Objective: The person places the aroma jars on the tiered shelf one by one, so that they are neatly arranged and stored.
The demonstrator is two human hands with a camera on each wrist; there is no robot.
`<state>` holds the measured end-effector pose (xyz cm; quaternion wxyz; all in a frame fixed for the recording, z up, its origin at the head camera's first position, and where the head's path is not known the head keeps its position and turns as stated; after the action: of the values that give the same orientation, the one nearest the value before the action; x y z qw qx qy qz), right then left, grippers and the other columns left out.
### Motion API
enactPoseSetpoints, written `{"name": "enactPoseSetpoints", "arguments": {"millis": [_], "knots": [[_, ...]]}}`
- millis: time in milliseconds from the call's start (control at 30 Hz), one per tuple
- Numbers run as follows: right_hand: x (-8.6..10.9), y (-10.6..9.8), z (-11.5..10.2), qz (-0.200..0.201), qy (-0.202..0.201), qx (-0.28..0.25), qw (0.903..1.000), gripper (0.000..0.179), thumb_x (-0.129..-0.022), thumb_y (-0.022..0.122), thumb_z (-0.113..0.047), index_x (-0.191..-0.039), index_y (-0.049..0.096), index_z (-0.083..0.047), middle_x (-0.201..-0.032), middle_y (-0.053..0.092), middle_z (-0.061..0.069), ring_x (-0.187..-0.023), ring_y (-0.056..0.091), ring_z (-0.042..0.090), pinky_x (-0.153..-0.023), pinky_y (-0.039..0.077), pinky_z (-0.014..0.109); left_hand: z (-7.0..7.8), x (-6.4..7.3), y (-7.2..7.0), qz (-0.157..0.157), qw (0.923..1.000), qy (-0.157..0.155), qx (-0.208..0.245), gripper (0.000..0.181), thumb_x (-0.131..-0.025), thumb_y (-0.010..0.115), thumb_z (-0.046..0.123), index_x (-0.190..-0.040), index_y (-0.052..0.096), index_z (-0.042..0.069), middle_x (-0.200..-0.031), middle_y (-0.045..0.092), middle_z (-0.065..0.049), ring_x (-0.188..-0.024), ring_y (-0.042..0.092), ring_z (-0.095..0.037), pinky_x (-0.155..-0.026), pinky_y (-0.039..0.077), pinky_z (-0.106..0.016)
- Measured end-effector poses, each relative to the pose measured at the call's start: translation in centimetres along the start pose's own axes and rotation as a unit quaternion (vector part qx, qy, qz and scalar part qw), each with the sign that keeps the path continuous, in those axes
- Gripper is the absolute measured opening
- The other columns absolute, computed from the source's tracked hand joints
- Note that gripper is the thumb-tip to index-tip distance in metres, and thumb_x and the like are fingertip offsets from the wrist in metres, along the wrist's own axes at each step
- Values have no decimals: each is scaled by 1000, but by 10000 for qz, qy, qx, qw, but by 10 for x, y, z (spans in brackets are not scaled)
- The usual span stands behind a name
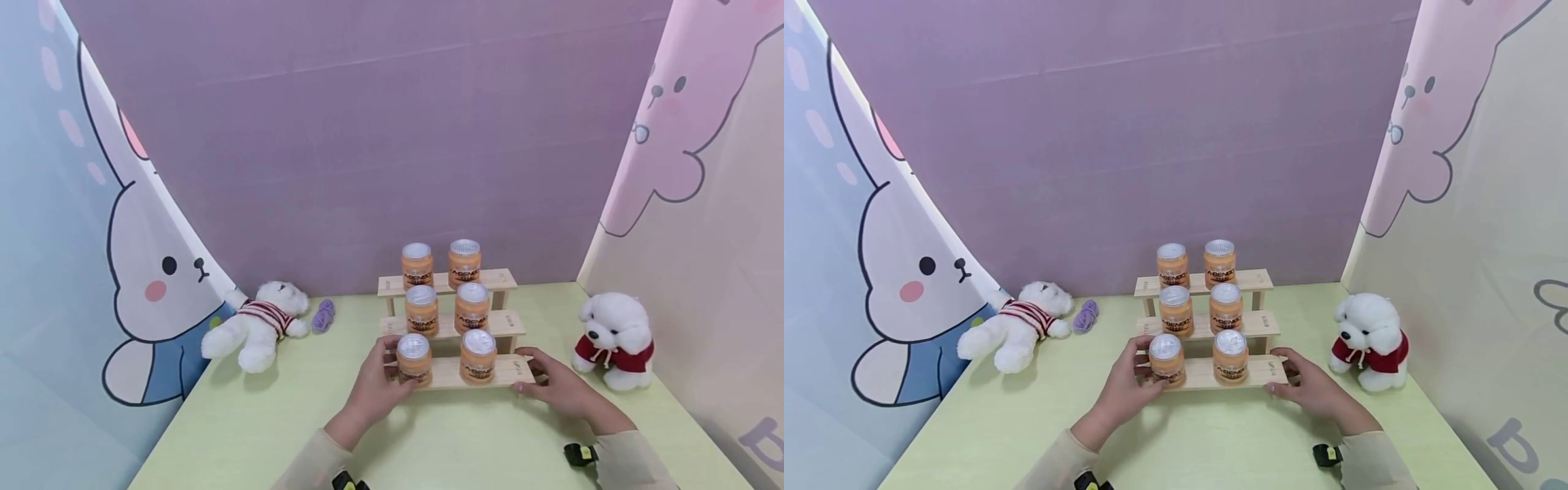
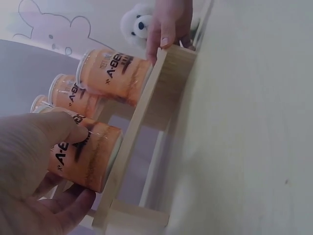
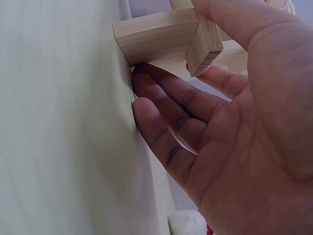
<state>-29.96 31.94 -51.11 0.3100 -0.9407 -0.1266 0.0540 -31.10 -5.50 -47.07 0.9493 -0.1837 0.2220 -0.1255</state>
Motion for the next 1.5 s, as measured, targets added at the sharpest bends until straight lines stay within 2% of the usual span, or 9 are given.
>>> {"name": "enactPoseSetpoints", "arguments": {"millis": [400,767,1067,1367,1500], "knots": [[1,-1,-1,57,21,72,10000,77,-94,80,-36,-156,41,-11,-125,68,12,-105,67,23,-87,55,39,3,1,12,-49,9998,-19,178,73,-84,86,0,-143,47,14,-139,59,-6,-120,65,-26,-98,57,-38],[3,-1,-3,28,-46,-127,9999,79,-93,82,-29,-157,40,-9,-127,68,15,-103,67,25,-86,55,43,4,0,18,-58,9999,11,147,75,-84,85,0,-146,45,14,-142,58,-6,-121,64,-24,-99,57,-37],[2,-2,-6,4,-81,-20,10000,78,-93,81,-31,-156,40,-10,-125,68,14,-104,67,25,-87,55,42,4,1,18,-8,9999,82,100,74,-84,85,2,-145,45,14,-141,58,-6,-120,65,-26,-99,57,-39],[2,-1,-5,-17,-53,-73,10000,77,-93,81,-31,-155,41,-9,-123,69,12,-103,67,24,-86,55,41,3,2,17,-33,9998,5,204,74,-84,86,2,-145,46,15,-140,59,-6,-120,65,-26,-99,57,-40],[0,-1,-4,-20,-35,-60,10000,78,-93,81,-32,-156,40,-9,-124,69,13,-103,67,24,-86,55,41,1,0,17,-56,9997,82,233,73,-85,86,2,-145,46,15,-140,58,-6,-120,65,-27,-99,57,-39]]}}
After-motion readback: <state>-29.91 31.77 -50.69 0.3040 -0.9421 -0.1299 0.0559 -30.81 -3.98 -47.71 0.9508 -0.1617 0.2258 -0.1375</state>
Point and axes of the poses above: each hand's wrist, its own x-axis away from the middle knuckle, its own y-axis out of the palm, z = x × y, the point moved 4 cm from there along -x, towards the middle knuckle
